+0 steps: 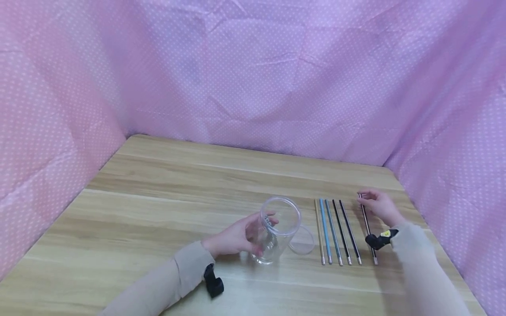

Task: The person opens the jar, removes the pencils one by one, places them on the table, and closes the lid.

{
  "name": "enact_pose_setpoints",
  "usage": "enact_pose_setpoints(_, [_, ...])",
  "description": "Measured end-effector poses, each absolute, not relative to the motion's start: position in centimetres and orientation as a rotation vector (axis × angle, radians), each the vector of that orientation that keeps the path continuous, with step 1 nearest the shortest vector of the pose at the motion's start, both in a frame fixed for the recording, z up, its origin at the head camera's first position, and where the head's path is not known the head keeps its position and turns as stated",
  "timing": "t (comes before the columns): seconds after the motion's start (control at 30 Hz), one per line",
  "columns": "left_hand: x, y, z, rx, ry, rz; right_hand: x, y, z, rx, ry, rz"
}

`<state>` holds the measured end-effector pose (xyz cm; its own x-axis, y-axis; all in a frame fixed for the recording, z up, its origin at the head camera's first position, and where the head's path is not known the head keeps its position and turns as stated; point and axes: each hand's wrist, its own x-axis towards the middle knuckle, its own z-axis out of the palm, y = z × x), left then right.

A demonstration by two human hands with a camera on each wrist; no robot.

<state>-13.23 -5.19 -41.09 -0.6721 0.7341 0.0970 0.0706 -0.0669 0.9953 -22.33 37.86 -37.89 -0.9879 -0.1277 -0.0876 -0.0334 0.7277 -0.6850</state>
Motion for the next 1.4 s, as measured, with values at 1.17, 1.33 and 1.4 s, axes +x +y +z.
enact_pose_setpoints(1.17, [-13.3,-5.3,-41.2,0.859,1.730,1.788,-23.8,35.4,-40.4,-0.132,2.739,-1.044])
enact_pose_setpoints(1.33, [-13.2,-5.3,-41.2,0.845,1.729,1.789,-23.7,35.4,-40.5,-0.124,2.753,-0.993])
enact_pose_setpoints(1.4, [-13.2,-5.3,-41.2,0.849,1.733,1.789,-23.6,35.5,-40.6,-0.110,2.744,-0.995])
